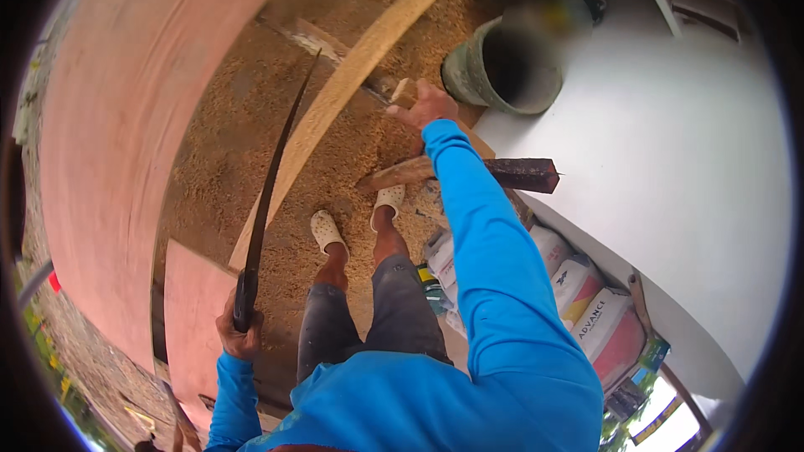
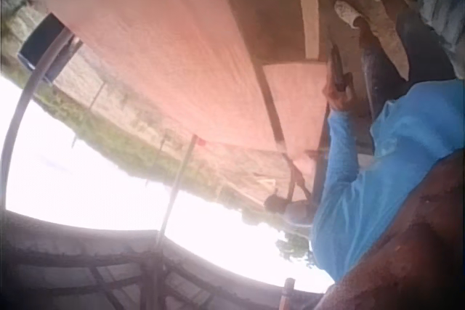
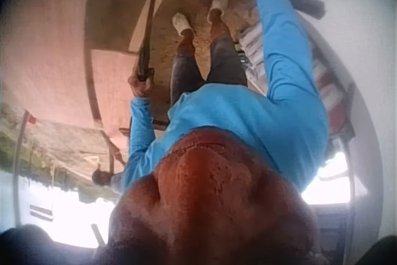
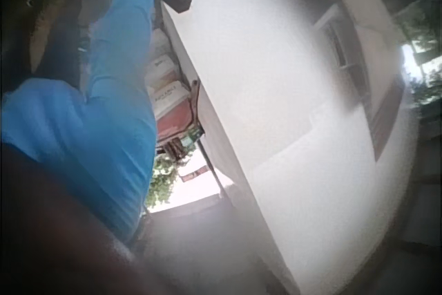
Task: The person saws a small wooden beam, measures and marks a separate wooden block using a square and pencil, and then saws a piece of plywood before fitting it into a recess on a wall shelf.
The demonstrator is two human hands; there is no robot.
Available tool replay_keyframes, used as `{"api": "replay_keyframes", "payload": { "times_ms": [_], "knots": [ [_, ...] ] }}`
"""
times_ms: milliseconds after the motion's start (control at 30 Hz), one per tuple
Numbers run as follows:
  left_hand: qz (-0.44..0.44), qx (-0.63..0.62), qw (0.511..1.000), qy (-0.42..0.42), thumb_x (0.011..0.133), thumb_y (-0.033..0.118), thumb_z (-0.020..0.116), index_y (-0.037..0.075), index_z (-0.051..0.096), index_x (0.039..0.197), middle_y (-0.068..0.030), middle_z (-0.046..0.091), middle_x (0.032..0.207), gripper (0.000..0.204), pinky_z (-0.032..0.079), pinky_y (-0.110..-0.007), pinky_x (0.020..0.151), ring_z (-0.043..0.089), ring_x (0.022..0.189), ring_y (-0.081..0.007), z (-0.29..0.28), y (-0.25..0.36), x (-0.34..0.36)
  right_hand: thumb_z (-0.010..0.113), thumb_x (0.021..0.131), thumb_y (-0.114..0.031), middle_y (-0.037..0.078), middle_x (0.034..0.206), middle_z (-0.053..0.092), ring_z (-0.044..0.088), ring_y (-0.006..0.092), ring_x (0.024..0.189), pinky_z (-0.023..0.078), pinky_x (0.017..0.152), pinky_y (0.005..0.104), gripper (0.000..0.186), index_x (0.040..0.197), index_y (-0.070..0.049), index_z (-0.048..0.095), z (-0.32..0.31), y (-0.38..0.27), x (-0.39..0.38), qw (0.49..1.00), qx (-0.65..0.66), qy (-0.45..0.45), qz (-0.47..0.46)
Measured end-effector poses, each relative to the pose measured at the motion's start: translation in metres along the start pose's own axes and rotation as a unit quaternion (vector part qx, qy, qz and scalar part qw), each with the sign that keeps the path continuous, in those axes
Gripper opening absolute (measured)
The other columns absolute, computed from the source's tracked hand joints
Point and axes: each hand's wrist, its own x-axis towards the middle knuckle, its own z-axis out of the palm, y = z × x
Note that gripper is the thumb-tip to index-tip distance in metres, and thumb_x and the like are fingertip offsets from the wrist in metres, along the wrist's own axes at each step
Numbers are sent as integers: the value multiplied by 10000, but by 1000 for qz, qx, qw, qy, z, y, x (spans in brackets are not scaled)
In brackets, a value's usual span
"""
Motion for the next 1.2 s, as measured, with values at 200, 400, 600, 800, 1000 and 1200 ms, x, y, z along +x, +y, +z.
{"api": "replay_keyframes", "payload": {
  "times_ms": [200, 400, 600, 800, 1000, 1200],
  "knots": [
    [54, -2, 999, -4, 623, 48, 530, 66, 422, 1134, -182, 558, 913, 522, 451, -320, 694, 558, 825, -322, -21, -5, -26, 628, 652, -231, 109, 719, 600, 591, 235, 631, 474, 577, 331, 262, 812, -37, 554, -107, -101, -39, 896, 188, 333, -226],
    [77, -7, 997, 26, 648, 123, 537, 143, 429, 1144, -156, 564, 717, 508, 435, -365, 551, 536, 592, -331, -33, -19, -53, 541, 723, -152, 78, 638, 491, 483, 231, 588, 405, 584, 330, 152, 680, -18, 482, -172, -155, -114, 896, 178, 255, -316],
    [104, -13, 989, 103, 672, 172, 569, 137, 459, 1109, -172, 555, 696, 451, 404, -403, 539, 518, 602, -352, -40, -47, -105, 581, 646, -122, 72, 715, 507, 486, 155, 658, 408, 592, 295, 207, 790, -4, 490, -105, -169, -142, 922, 222, 35, -316],
    [-23, -49, 970, 239, 698, 166, 569, 119, 453, 1115, -169, 564, 728, 436, 423, -380, 561, 537, 639, -332, -27, -39, -196, 606, 598, -173, 129, 669, 567, 561, 249, 600, 440, 568, 325, 273, 805, -4, 548, -13, -151, -151, 921, 131, -145, -336],
    [-171, -105, 905, 376, 693, 146, 580, 105, 444, 1124, -172, 567, 774, 454, 443, -346, 591, 553, 667, -316, 48, -3, -295, 594, 576, -134, 146, 740, 595, 570, 254, 706, 448, 608, 352, 230, 766, -6, 582, 45, -139, -141, 904, -121, -282, -297],
    [-279, -167, 824, 465, 673, 146, 586, 69, 471, 1084, -178, 567, 785, 434, 437, -326, 639, 561, 699, -285, 123, 5, -340, 688, 555, -225, 176, 722, 590, 584, 267, 671, 458, 599, 341, 384, 798, 49, 575, 36, -153, -148, 751, -270, -513, -317]
  ]
}}
